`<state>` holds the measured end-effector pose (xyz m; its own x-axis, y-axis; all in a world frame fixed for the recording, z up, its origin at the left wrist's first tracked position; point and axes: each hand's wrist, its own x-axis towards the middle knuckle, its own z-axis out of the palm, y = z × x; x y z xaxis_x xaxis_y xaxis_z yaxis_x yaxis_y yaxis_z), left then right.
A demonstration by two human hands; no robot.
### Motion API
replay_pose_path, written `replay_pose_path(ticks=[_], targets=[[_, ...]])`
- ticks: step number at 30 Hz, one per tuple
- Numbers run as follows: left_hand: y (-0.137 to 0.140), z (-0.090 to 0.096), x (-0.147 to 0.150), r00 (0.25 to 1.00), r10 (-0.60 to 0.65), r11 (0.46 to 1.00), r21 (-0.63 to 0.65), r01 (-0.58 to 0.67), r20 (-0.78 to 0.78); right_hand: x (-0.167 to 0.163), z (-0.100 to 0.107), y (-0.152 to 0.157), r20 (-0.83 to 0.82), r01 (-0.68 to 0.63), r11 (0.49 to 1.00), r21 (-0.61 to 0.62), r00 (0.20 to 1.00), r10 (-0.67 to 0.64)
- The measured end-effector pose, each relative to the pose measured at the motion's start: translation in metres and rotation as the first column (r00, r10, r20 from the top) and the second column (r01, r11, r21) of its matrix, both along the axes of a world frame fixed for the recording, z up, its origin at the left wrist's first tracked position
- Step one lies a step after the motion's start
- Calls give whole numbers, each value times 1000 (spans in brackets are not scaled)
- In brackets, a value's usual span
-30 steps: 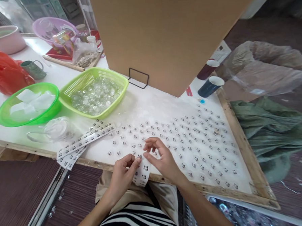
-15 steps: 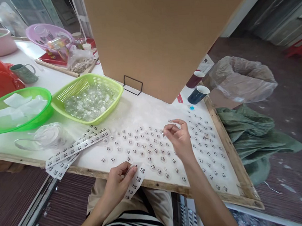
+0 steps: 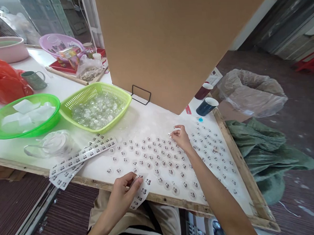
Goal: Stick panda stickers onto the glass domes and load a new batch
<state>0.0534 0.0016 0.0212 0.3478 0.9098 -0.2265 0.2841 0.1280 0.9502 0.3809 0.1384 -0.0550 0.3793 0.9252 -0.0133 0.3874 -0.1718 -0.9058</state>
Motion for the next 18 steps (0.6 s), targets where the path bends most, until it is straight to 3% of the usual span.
replay_pose_path(ticks=[5, 9, 14, 18], targets=[[2, -2, 0, 1000, -5, 1000, 3, 5, -11, 1, -4, 4, 58, 5, 999, -41, 998, -2], [3, -3, 0, 1000, -17, 1000, 21, 18, -22, -3, -5, 5, 213, -8, 997, -73, 977, 24], [6, -1, 0, 999, -6, 999, 34, 8, -41, -11, -3, 3, 398, -86, 993, -76, 911, 110], [7, 1, 1, 1000, 0, 1000, 23, 0, -30, -14, 0, 2, 583, -33, 992, -118, 807, 96]])
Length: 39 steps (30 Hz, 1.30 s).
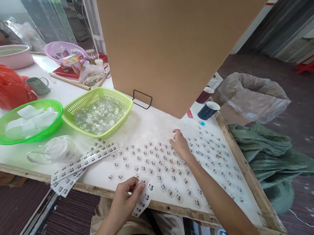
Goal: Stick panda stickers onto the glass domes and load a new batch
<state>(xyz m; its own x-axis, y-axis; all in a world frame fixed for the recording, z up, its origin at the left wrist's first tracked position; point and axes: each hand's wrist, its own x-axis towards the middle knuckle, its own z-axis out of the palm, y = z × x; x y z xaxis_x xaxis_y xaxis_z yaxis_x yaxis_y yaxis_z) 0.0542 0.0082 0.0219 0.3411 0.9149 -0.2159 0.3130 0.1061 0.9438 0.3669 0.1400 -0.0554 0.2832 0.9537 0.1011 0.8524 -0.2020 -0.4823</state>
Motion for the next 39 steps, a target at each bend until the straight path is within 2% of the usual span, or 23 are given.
replay_pose_path(ticks=[2, 4, 8, 10, 12, 16, 24, 39], targets=[[0, 1, 0, 1000, 10, 1000, 0, -10, 9, 1, 1, -1, 84, 29, 999, 13, 996, -30], [0, 3, 0, 1000, 21, 1000, 10, -21, 15, 2, 3, -2, 95, 39, 998, 50, 995, -43], [-2, 4, 0, 999, 26, 1000, 5, -26, 23, 1, 7, -2, -63, 28, 979, 200, 998, -16], [-3, 4, 0, 999, 19, 1000, 1, -19, 32, -2, 8, 0, -210, 26, 984, 178, 978, 12], [-4, 4, 0, 999, 15, 1000, 10, -15, 36, -6, 9, 4, -322, 15, 994, 106, 946, 20], [-5, 0, -1, 999, 31, 999, 10, -31, 36, -12, 5, 9, -370, -13, 1000, 23, 929, 21], [-6, -4, -2, 999, 17, 1000, -23, -16, 41, -16, 6, 14, -319, -56, 997, -47, 947, 38], [-4, -4, -3, 998, 33, 999, -30, -32, 49, -21, 8, 20, -91, -122, 981, -152, 990, 109]])
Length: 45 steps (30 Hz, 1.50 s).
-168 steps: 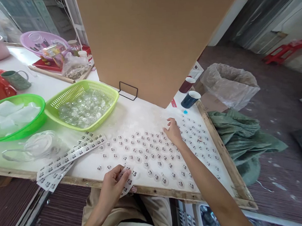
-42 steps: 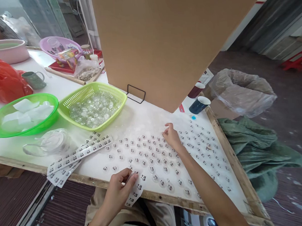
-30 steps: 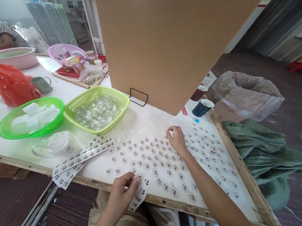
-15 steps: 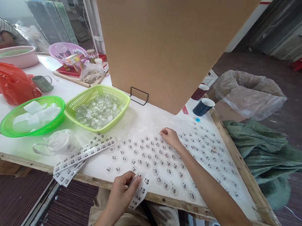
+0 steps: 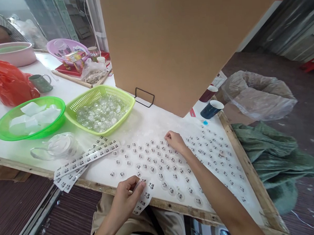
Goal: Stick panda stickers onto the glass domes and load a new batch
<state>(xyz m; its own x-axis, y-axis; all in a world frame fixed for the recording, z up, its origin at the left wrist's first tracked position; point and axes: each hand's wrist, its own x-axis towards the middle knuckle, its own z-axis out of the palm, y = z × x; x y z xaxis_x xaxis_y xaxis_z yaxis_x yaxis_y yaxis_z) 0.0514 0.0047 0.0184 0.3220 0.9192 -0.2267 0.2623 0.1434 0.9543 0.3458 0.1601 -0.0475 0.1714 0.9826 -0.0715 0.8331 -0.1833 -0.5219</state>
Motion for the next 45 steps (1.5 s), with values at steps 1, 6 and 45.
replay_pose_path(ticks=[1, 6, 45], targets=[[0, 0, 0, 1000, 2, 1000, 3, -2, 2, 1, 1, 1, 10, -9, 1000, -9, 1000, 9], [-1, -2, -1, 1000, 1, 1000, 5, -1, 0, 3, 5, 5, 64, -60, 997, -44, 996, 63], [-4, -7, -3, 1000, -9, 1000, 26, 9, 11, -13, 49, 11, 241, -152, 914, -377, 936, 255]])
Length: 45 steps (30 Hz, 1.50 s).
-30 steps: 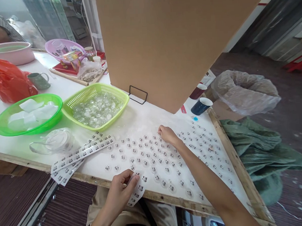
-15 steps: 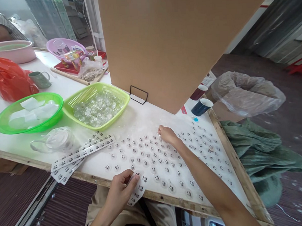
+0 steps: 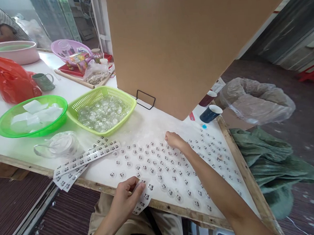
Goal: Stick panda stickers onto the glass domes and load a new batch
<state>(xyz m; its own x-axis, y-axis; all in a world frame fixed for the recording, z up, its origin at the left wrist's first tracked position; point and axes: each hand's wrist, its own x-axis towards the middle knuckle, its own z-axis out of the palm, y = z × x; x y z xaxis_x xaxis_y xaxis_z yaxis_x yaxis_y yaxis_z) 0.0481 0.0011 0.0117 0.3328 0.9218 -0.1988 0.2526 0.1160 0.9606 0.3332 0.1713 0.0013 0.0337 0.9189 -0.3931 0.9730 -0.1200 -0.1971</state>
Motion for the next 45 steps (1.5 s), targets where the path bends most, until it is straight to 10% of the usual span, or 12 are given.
replay_pose_path(ticks=[45], targets=[[-4, 5, -4, 1000, -2, 1000, 9, 2, 7, -6, -3, 8, 232, -85, 995, 42, 970, 73]])
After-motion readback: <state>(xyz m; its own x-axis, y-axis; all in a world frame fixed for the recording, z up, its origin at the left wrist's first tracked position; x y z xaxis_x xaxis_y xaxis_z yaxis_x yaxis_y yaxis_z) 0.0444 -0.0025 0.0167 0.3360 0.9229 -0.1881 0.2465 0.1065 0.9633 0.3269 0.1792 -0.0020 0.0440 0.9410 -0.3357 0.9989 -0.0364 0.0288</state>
